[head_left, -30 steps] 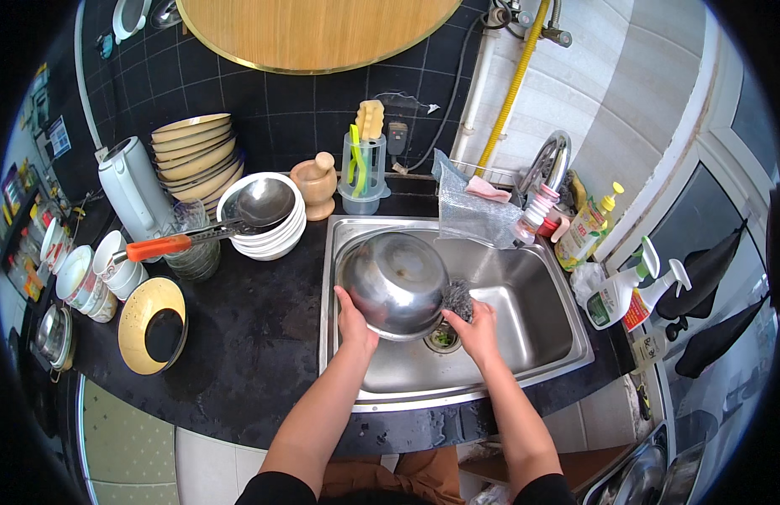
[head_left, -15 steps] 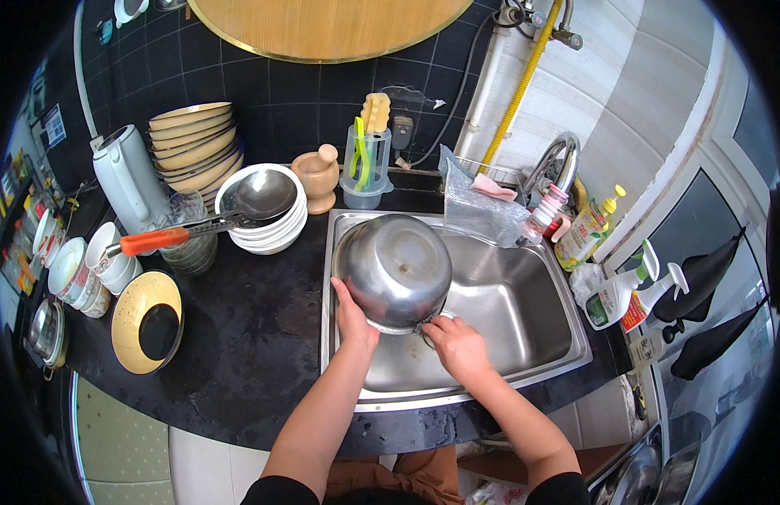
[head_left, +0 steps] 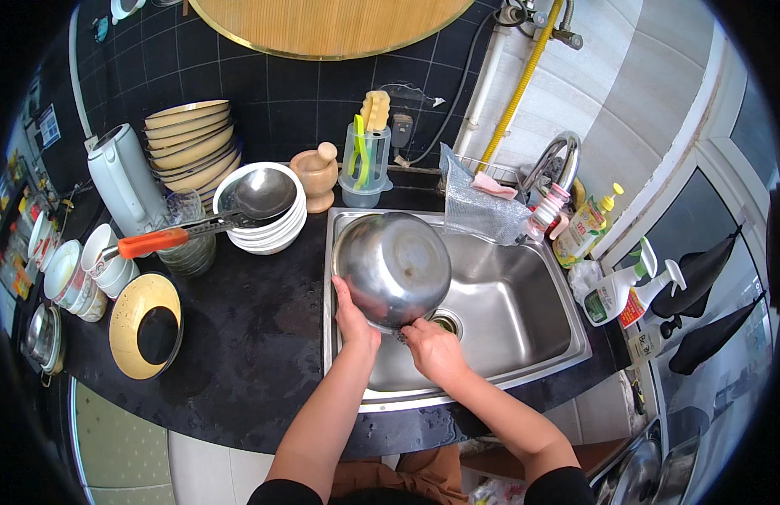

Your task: The person scrubs a stainless steel bowl with a sponge in a kitchen sink. They apply liquid soap to the bowl and continue scrubbing the interior and exterior surfaces thoroughly. The person rinses the bowl under running water and places it in a drying rack.

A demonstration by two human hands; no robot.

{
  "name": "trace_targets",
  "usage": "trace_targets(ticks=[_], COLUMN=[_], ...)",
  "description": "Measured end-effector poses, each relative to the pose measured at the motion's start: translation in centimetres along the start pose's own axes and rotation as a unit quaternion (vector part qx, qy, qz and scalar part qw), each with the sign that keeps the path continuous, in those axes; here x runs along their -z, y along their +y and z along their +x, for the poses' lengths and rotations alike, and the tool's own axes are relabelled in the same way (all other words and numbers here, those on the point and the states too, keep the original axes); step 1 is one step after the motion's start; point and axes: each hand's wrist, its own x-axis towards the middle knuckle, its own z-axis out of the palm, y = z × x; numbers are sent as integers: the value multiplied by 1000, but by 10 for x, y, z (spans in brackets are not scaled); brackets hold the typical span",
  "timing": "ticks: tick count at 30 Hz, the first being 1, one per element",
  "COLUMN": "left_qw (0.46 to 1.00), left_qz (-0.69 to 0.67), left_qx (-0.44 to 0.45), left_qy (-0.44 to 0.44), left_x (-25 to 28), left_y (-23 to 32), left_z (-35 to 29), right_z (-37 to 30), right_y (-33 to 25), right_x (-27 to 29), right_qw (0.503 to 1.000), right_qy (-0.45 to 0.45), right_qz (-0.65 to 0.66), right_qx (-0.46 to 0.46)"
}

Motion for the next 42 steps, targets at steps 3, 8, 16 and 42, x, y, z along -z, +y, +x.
trace_targets(ticks=[3, 8, 16, 42], left_qw=[1000, 999, 997, 998], left_qz=[-9, -6, -31, 8], left_qx=[10, 16, -1, -27], left_qy=[-5, -36, -64, -53], left_x=[1, -5, -6, -8], left_y=[4, 3, 9, 9], left_z=[-1, -4, -6, -6], right_z=[1, -4, 5, -5], right_y=[-2, 8, -15, -10], right_x=[8, -2, 18, 2], right_qw=[1000, 998, 997, 996], right_qy=[0, -12, -40, -30], right_qz=[-17, 16, -36, -41], right_qx=[-16, -63, -59, -76])
